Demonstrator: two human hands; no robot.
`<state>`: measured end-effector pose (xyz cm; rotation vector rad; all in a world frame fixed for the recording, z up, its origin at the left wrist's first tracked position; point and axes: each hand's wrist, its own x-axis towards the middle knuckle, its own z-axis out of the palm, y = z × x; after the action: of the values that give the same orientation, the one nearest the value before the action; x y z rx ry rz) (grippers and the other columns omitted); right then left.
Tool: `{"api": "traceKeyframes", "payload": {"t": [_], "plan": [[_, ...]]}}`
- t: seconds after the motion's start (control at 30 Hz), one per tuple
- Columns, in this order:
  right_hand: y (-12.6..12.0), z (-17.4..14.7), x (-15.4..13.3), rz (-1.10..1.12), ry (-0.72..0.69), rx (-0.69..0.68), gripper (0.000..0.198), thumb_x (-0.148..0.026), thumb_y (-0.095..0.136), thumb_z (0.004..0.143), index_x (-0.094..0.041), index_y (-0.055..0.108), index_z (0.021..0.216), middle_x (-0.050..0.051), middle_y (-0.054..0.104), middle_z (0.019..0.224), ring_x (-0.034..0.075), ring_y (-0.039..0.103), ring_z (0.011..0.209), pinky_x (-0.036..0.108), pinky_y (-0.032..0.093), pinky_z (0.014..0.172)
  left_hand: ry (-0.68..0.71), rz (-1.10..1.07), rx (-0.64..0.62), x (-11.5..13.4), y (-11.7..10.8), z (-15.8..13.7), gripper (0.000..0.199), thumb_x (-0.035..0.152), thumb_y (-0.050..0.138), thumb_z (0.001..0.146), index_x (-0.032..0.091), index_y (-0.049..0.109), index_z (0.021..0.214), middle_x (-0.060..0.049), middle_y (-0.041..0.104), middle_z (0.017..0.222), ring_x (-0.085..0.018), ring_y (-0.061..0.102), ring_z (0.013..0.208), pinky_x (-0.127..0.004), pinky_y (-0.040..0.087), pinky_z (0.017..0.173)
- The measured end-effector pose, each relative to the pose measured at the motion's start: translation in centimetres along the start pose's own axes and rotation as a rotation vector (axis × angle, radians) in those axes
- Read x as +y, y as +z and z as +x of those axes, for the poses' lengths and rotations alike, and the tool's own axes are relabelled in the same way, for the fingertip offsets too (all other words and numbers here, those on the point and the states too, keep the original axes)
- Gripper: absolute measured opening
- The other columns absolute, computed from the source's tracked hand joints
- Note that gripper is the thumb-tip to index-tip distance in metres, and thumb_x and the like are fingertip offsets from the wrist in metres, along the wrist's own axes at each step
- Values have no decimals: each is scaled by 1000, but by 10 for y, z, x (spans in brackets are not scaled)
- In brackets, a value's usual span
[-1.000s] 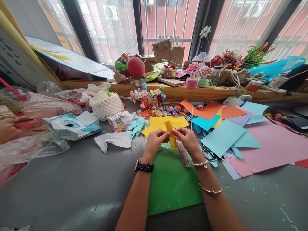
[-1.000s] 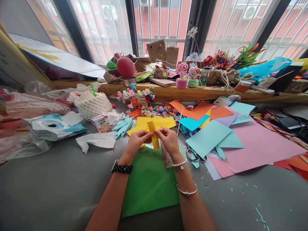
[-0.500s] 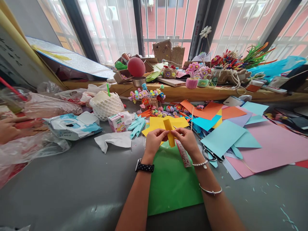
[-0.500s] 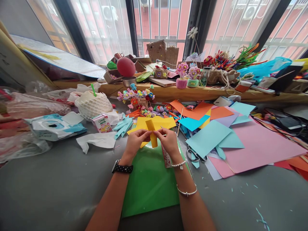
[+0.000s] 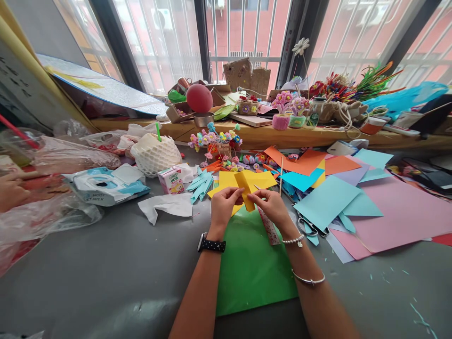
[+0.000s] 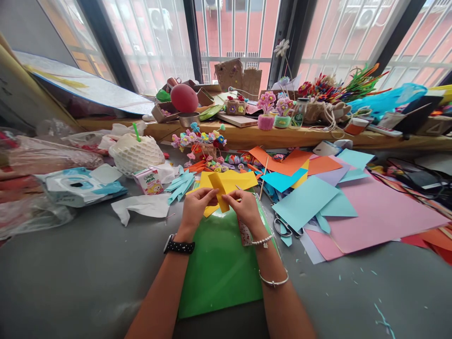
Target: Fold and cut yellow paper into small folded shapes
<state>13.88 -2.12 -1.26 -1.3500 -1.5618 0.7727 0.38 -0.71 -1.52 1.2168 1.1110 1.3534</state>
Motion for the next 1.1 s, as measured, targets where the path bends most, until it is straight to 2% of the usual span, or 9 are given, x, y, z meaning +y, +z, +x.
{"api": "traceKeyframes", "payload": {"t": [0.2,0.37,0.63,0.87,1.1], "plan": [[1,0,1,-17,-3,29,26,-38,54,68,-14,58,60,3,59,57,13,51,53,22,37,50,-5,-11,-13,0,1,0,23,33,65,58,12,61,67,0,61,56,-12,59,53,-23,51,53],[0,0,4,5,-14,50,28,-41,54,68,-14,59,62,3,60,60,13,53,55,23,38,51,-16,-6,-111,0,1,0,22,31,65,59,12,62,67,0,61,58,-10,58,54,-22,50,57],[0,-1,4,114,-1,12,29,-42,53,69,-14,61,70,5,64,69,16,57,63,24,43,57,-4,7,-14,4,1,-1,23,34,65,58,12,62,65,0,61,57,-11,58,54,-24,49,56],[1,1,7,61,-15,72,26,-39,52,69,-15,60,66,5,63,66,16,57,61,25,43,55,13,4,-28,4,2,-3,24,33,65,58,12,61,68,-1,62,62,-12,59,57,-24,49,59],[0,0,7,51,-29,86,26,-39,52,70,-14,59,66,5,62,64,15,56,59,24,41,53,-16,18,-90,3,1,-3,24,32,67,56,12,61,66,-1,61,58,-12,59,57,-24,49,58]]}}
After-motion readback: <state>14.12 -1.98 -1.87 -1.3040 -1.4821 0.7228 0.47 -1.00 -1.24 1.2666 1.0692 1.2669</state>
